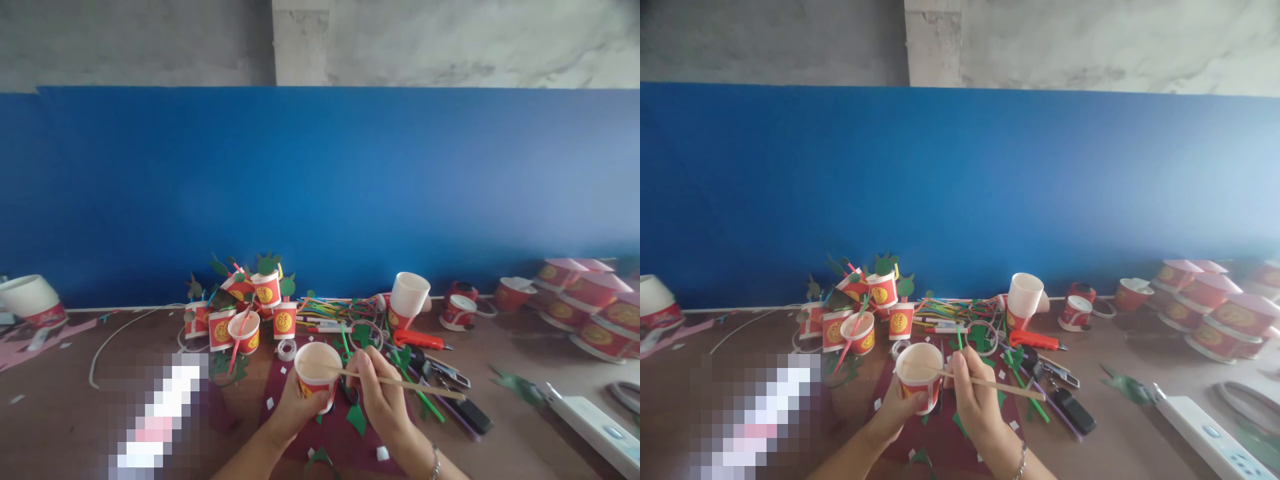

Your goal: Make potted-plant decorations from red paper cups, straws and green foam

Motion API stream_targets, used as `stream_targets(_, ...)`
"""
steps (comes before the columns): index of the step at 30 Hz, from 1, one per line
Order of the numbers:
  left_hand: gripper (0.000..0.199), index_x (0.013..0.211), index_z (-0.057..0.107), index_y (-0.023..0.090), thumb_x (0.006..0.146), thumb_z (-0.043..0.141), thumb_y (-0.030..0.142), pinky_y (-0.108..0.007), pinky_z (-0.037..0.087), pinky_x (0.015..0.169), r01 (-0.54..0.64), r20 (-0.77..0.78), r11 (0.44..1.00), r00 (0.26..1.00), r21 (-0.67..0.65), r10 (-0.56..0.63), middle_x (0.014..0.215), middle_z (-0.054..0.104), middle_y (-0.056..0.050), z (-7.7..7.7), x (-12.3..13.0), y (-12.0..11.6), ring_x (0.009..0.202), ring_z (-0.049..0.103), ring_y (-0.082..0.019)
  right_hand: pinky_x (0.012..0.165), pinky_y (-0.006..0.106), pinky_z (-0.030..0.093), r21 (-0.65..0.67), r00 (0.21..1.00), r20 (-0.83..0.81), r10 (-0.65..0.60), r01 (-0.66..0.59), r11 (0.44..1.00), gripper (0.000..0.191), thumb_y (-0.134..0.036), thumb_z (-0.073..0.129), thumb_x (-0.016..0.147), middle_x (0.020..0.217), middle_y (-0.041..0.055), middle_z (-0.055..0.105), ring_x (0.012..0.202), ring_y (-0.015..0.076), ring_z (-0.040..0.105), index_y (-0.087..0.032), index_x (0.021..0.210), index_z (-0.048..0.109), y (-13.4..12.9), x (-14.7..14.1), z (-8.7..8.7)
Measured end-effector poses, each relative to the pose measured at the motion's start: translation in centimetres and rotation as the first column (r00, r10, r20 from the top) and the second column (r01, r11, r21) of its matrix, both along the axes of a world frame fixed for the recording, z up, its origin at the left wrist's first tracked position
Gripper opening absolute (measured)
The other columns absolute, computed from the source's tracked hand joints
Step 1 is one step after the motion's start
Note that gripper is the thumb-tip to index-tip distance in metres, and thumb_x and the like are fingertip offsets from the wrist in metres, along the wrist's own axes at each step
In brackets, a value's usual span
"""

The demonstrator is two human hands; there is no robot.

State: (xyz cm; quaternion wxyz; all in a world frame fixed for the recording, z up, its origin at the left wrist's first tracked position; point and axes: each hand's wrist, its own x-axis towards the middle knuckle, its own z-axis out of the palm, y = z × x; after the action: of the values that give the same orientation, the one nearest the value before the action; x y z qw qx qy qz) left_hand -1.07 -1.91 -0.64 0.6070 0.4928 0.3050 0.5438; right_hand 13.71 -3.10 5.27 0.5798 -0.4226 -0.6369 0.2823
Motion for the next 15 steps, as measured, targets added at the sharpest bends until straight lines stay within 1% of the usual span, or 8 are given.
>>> stream_targets(3,0.062,0.108,0.061,0.013,0.057,0.080,0.044,-0.035,0.045,0.085,0.002,0.009,1.000,1.000,-0.005,-0.002,0.101,0.068,-0.014,0.1,0.0,0.0,0.094,0.061,-0.026,0.043,0.021,0.035,-0.004,1.000,-0.007,-0.010,0.010,1.000,0.042,-0.041,0.036,0.093,0.050,-0.0020,0.049,0.044,0.0094,0.042,-0.019,0.058,0.045,0.0,0.0,0.1)
stream_targets(7,0.055,0.096,0.065,0.013,0.055,0.080,0.046,-0.033,0.047,0.078,0.015,0.004,0.999,1.000,-0.029,-0.015,0.098,0.069,-0.014,-0.3,0.0,0.2,0.087,0.062,-0.025,0.043,0.021,0.035,-0.025,1.000,-0.022,0.006,-0.007,1.000,0.041,-0.042,0.038,0.092,0.050,-0.0017,0.050,0.044,0.0094,0.043,-0.020,0.058,0.045,0.1,-0.1,0.0)
stream_targets(9,0.056,0.094,0.064,0.013,0.053,0.081,0.047,-0.032,0.048,0.073,0.007,0.004,0.999,1.000,-0.041,-0.007,0.093,0.069,-0.013,-0.6,0.0,0.3,0.080,0.063,-0.023,0.044,0.021,0.036,-0.025,1.000,-0.028,0.014,-0.015,1.000,0.041,-0.041,0.038,0.092,0.050,-0.0015,0.050,0.044,0.0096,0.044,-0.019,0.059,0.046,0.1,-0.1,-0.1)
stream_targets(12,0.061,0.097,0.063,0.013,0.051,0.081,0.049,-0.030,0.048,0.069,0.000,0.006,0.999,1.000,-0.045,0.000,0.083,0.069,-0.010,-0.9,0.1,0.4,0.072,0.062,-0.020,0.044,0.021,0.037,-0.018,0.999,-0.039,0.012,-0.012,1.000,0.040,-0.041,0.038,0.092,0.051,-0.0015,0.050,0.045,0.0096,0.045,-0.019,0.059,0.046,0.1,-0.1,-0.2)
stream_targets(15,0.059,0.097,0.063,0.013,0.053,0.081,0.047,-0.029,0.048,0.067,0.017,0.014,0.999,1.000,-0.032,-0.016,0.080,0.068,-0.008,-1.0,0.1,0.4,0.069,0.060,-0.018,0.045,0.020,0.037,-0.014,0.999,-0.044,0.010,-0.011,1.000,0.039,-0.040,0.039,0.092,0.051,-0.0017,0.050,0.045,0.0096,0.045,-0.019,0.059,0.046,0.1,-0.1,-0.4)
